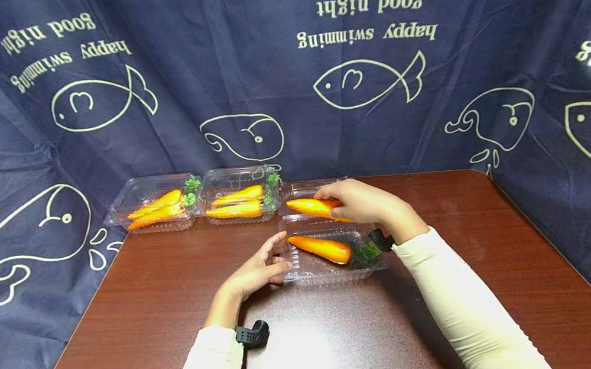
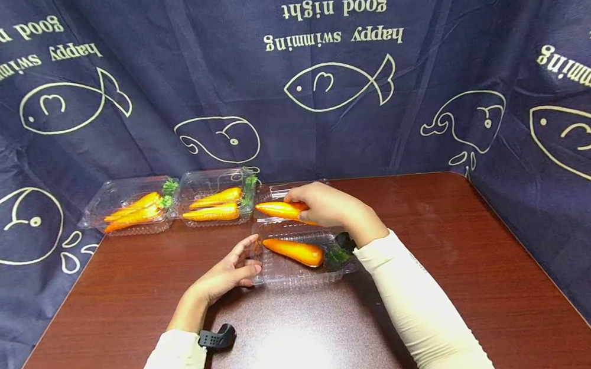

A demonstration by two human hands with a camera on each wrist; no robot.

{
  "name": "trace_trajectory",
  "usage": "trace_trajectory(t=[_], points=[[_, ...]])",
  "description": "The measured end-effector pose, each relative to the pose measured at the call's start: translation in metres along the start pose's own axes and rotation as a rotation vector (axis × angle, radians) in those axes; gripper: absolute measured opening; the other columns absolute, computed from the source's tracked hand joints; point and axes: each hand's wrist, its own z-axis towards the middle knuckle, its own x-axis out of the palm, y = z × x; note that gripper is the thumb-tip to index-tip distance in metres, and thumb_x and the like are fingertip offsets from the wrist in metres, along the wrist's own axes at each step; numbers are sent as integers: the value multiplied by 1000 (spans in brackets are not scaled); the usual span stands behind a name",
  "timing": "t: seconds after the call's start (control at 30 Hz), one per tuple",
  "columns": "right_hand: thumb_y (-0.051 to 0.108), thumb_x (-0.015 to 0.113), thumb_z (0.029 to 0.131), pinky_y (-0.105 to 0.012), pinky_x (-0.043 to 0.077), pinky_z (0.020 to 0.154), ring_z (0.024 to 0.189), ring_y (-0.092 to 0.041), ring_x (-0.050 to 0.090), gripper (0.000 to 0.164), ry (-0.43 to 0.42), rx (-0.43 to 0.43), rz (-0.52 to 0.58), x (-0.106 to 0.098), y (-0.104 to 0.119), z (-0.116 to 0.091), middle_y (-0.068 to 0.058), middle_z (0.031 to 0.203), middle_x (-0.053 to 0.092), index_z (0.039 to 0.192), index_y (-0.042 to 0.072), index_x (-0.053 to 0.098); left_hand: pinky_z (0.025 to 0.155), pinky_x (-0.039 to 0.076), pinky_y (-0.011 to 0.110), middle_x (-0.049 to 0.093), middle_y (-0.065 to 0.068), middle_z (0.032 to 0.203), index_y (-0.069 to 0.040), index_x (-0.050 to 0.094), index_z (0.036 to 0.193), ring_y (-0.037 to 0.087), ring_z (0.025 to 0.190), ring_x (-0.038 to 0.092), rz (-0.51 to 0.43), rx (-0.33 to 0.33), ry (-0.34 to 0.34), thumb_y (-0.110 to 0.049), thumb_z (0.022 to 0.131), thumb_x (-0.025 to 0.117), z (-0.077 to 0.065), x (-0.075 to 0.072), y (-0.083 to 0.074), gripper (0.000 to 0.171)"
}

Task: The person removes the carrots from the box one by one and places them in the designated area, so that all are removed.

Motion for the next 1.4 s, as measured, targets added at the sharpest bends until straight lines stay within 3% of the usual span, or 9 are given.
trace_trajectory(t=[0.17,0.37,0.63,1.03,1.27,1.4], points=[[0,69,89,-39,49,86,92,-22,60,36,-19,26,-6,-5,-1,-5,-6,110,67,124,4,66,84,53,38,46,23,139,-18,17,158,21,111,57,0,8,11,-13,95,61,1,-1,0,77],[-1,69,87,-40,48,84,90,-22,59,35,-47,20,-12,-6,-9,-11,-6,105,67,121,2,66,83,53,36,33,21,152,-16,18,158,19,109,57,-18,13,7,-11,95,62,0,0,1,77],[0,68,89,-40,48,83,90,-22,58,33,-23,90,-2,-3,-20,-17,-5,105,66,121,4,66,83,53,36,33,22,151,-15,17,158,19,108,57,-25,15,10,-11,95,61,-1,0,1,77],[-6,69,85,-42,48,83,87,-22,60,32,-39,45,-42,5,-36,-27,-5,99,67,115,2,67,84,54,38,33,21,151,-15,18,158,21,110,57,-27,13,1,-12,94,63,0,0,-1,78],[-6,68,83,-41,47,80,83,-19,58,31,-65,34,-36,8,-45,-34,-1,92,65,113,2,67,80,54,36,52,25,132,-15,16,158,20,107,59,24,8,20,-12,95,61,0,-2,0,78],[-7,67,83,-41,47,79,82,-18,58,31,-84,42,-36,8,-52,-41,0,91,65,112,3,67,80,54,37,55,25,129,-16,16,158,21,109,59,29,15,19,-13,95,60,1,-2,0,77]])
